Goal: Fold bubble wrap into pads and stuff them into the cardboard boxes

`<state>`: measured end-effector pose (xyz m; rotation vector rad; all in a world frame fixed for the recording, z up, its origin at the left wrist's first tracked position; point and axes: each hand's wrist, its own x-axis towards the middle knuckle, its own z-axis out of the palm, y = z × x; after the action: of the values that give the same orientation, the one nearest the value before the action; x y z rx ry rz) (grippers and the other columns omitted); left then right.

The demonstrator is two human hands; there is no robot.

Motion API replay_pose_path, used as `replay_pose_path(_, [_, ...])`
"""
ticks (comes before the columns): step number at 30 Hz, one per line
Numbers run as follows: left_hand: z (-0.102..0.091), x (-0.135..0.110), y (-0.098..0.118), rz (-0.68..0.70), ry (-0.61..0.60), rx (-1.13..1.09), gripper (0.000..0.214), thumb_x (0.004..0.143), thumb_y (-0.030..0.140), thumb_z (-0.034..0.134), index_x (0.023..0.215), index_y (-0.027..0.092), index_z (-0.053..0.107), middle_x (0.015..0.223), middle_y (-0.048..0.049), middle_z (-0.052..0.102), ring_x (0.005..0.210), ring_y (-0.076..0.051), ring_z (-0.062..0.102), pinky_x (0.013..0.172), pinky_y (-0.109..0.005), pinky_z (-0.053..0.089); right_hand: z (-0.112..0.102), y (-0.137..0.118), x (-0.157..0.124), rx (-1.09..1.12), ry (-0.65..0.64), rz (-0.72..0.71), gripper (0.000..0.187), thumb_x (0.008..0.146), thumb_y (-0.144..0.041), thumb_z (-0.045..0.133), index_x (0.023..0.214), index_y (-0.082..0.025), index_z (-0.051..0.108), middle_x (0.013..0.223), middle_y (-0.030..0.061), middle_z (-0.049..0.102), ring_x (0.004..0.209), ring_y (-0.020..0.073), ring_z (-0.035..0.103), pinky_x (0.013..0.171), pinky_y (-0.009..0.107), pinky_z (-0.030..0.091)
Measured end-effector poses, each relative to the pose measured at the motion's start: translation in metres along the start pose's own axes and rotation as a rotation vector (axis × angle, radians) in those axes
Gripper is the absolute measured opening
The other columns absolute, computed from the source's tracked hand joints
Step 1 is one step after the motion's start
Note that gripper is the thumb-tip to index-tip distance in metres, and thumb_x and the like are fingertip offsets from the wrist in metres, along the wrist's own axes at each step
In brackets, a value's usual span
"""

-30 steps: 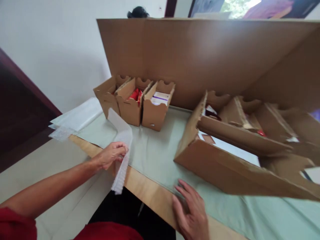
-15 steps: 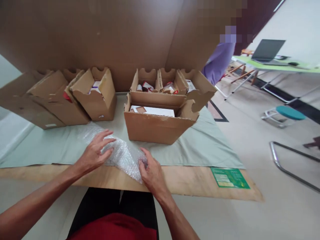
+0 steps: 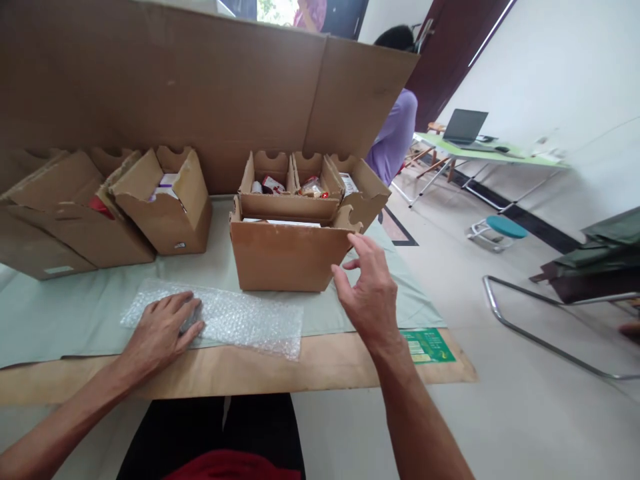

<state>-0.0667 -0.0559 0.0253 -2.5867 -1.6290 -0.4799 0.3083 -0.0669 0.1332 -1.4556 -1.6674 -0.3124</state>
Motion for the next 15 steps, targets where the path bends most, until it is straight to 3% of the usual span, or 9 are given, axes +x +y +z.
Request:
replay_pose_path(2, [-0.002,0.006,0.002,-0.035,0.022,-0.112,0.040,0.094,0.036,0.056,0.126,0.015,0.067,0.140,-0.0215,0.063,0.124,-0.039,0.062,0.103,-0.060,0.050,-0.004,0.008,0.013,-0.030,0.007,0.023,0.052,0.088,-0.024,0.067,0.139,-0.024,0.057,0.140,0.0128,0.062,0.070,0.0144,0.069,0.065,0.034,0.059])
replay_pose_path(5, [-0.004,0.027,0.010,-0.086,0.045,-0.370,0.052,0.095,0.041,0.056,0.141,0.016,0.057,0.146,-0.0194,0.059,0.133,-0.036,0.057,0.110,-0.057,0.047,-0.001,0.027,0.012,0.013,0.009,0.184,0.069,0.084,-0.037,0.073,0.147,-0.024,0.049,0.135,0.0133,0.064,0.077,0.0190,0.070,0.063,0.035,0.059])
replay_pose_path(8, [-0.002,0.060,0.027,-0.127,0.001,-0.645,0.066,0.092,0.040,0.059,0.152,0.019,0.045,0.151,-0.0189,0.055,0.133,-0.034,0.058,0.108,-0.054,0.049,0.014,0.046,-0.002,0.238,-0.157,0.391,0.085,0.077,-0.053,0.079,0.148,-0.019,0.046,0.131,0.0184,0.065,0.093,0.0270,0.072,0.060,0.035,0.059])
replay_pose_path(11, [0.002,0.090,0.053,-0.130,-0.056,-0.874,0.077,0.085,0.034,0.064,0.157,0.020,0.038,0.150,-0.0189,0.056,0.129,-0.033,0.060,0.107,-0.054,0.049,0.030,0.053,-0.013,0.460,-0.358,0.464,0.077,0.074,-0.058,0.080,0.135,-0.017,0.055,0.129,0.0188,0.067,0.108,0.0311,0.070,0.067,0.036,0.061])
replay_pose_path(13, [0.007,0.102,0.071,-0.119,-0.070,-1.007,0.082,0.082,0.030,0.066,0.158,0.020,0.037,0.146,-0.0176,0.060,0.125,-0.032,0.062,0.108,-0.052,0.049,0.035,0.055,-0.015,0.506,-0.359,0.473,0.070,0.075,-0.056,0.079,0.129,-0.017,0.058,0.124,0.0169,0.069,0.108,0.0308,0.069,0.071,0.037,0.061])
replay_pose_path(15, [0.012,0.111,0.087,-0.087,-0.073,-1.107,0.085,0.079,0.028,0.068,0.158,0.020,0.036,0.145,-0.0166,0.060,0.125,-0.031,0.062,0.109,-0.050,0.048,0.034,0.059,-0.016,0.493,-0.281,0.486,0.066,0.075,-0.055,0.079,0.126,-0.017,0.058,0.120,0.0149,0.071,0.106,0.0298,0.069,0.076,0.039,0.061])
